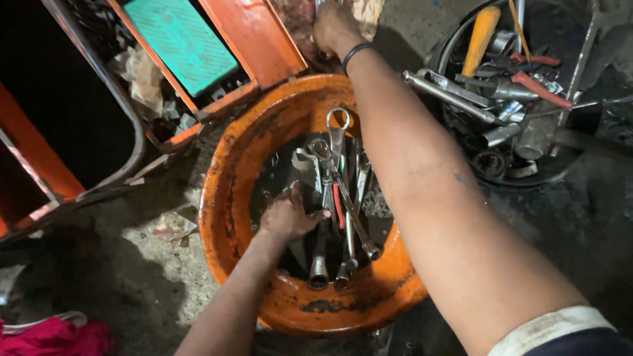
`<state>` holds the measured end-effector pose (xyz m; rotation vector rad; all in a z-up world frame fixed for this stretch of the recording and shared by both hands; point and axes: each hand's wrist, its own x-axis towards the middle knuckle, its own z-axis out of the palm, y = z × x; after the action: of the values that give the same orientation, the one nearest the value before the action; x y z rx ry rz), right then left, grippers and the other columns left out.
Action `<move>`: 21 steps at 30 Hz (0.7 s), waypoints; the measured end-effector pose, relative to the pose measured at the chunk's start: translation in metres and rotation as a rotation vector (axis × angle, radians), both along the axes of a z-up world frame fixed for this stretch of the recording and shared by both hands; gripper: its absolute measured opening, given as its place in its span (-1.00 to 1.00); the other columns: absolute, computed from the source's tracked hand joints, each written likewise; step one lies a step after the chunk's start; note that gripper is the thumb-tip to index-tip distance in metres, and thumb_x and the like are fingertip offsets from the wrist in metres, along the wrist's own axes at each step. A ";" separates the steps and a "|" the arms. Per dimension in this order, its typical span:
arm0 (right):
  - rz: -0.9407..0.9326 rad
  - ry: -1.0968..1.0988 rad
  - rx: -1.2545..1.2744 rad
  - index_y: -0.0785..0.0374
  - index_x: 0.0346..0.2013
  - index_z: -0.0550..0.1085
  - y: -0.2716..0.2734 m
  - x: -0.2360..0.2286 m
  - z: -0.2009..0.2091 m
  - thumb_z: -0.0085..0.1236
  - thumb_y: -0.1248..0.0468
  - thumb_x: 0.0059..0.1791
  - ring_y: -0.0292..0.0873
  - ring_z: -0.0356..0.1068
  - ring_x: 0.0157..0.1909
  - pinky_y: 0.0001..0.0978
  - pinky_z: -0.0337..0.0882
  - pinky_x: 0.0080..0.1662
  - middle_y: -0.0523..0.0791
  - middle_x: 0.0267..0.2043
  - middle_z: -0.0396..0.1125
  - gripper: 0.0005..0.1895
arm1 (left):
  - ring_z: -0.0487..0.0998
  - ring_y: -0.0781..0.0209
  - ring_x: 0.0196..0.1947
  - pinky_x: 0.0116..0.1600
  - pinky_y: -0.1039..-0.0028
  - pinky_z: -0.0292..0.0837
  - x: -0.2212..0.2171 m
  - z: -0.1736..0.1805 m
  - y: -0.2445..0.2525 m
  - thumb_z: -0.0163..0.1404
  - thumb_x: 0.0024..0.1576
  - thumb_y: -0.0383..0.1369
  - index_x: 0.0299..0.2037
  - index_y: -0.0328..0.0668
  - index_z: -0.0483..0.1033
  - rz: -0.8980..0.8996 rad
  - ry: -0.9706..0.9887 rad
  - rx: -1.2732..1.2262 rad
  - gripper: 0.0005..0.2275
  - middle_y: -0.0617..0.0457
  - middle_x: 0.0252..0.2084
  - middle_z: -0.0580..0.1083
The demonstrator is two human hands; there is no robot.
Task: The person sits on the floor and washes a collection of metal tools, including wrenches and pliers, in an orange basin filled with water. They scrub the tools by hand, rinsing them in the basin and occasionally placing them into a nearby bucket.
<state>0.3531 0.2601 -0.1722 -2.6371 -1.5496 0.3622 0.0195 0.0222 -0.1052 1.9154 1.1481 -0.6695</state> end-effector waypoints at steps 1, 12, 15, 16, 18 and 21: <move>-0.008 0.026 0.151 0.31 -0.17 0.51 -0.011 -0.005 0.013 0.39 0.28 -0.33 0.22 0.43 -0.07 -0.01 0.47 -0.12 0.18 -0.06 0.42 -0.54 | 0.24 -0.24 0.39 0.41 0.15 0.18 0.001 0.000 -0.001 0.08 -0.03 0.32 0.50 -0.16 -0.10 0.006 -0.025 0.018 0.03 -0.31 0.41 0.18; 0.170 0.151 0.555 0.29 -0.43 0.52 -0.235 -0.085 0.120 0.22 0.18 0.02 0.12 0.48 -0.32 0.00 0.44 -0.24 0.06 -0.41 0.44 -0.76 | 0.47 -0.18 0.18 0.23 0.11 0.38 -0.007 0.003 -0.016 0.26 -0.12 0.12 0.30 -0.26 0.24 0.056 -0.323 0.323 -0.13 -0.22 0.18 0.44; 0.260 0.027 -0.004 0.24 -0.35 0.57 -0.296 -0.080 0.112 0.25 0.16 -0.09 0.19 0.48 -0.20 0.05 0.49 -0.17 0.10 -0.26 0.47 -0.80 | 0.53 -0.24 0.03 0.08 -0.04 0.37 -0.003 0.004 -0.041 0.35 -0.19 -0.06 0.11 -0.25 0.40 0.071 -0.517 0.636 -0.30 -0.24 0.00 0.50; 0.281 -0.046 -0.250 0.25 -0.27 0.58 -0.310 -0.081 0.109 0.25 0.13 -0.10 0.21 0.49 -0.15 0.08 0.49 -0.16 0.12 -0.20 0.47 -0.75 | 0.54 -0.24 0.01 0.07 0.00 0.41 0.000 0.006 -0.049 0.32 -0.12 -0.08 0.06 -0.25 0.42 0.159 -0.549 0.520 -0.39 -0.25 -0.01 0.51; 0.300 0.014 -0.653 0.29 -0.19 0.61 -0.329 -0.093 0.102 0.18 0.26 -0.13 0.19 0.51 -0.03 0.02 0.50 -0.02 0.18 -0.09 0.48 -0.74 | 0.58 -0.24 -0.04 0.04 0.09 0.51 0.006 0.011 -0.059 0.26 0.02 -0.11 -0.03 -0.23 0.47 0.327 -0.609 0.287 -0.55 -0.25 -0.04 0.52; 0.328 0.031 -0.732 0.27 -0.17 0.62 -0.356 -0.125 0.093 0.17 0.25 -0.14 0.15 0.49 0.03 0.01 0.51 0.02 0.10 -0.01 0.46 -0.71 | 0.59 -0.25 -0.10 -0.06 0.05 0.50 0.017 0.011 -0.061 0.27 -0.03 -0.14 -0.11 -0.23 0.48 0.436 -0.606 0.284 -0.59 -0.25 -0.07 0.53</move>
<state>0.2279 -0.0961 -0.0797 -2.7881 -2.1671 1.1868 0.0361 -0.0392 -0.0943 1.8114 1.2311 0.3107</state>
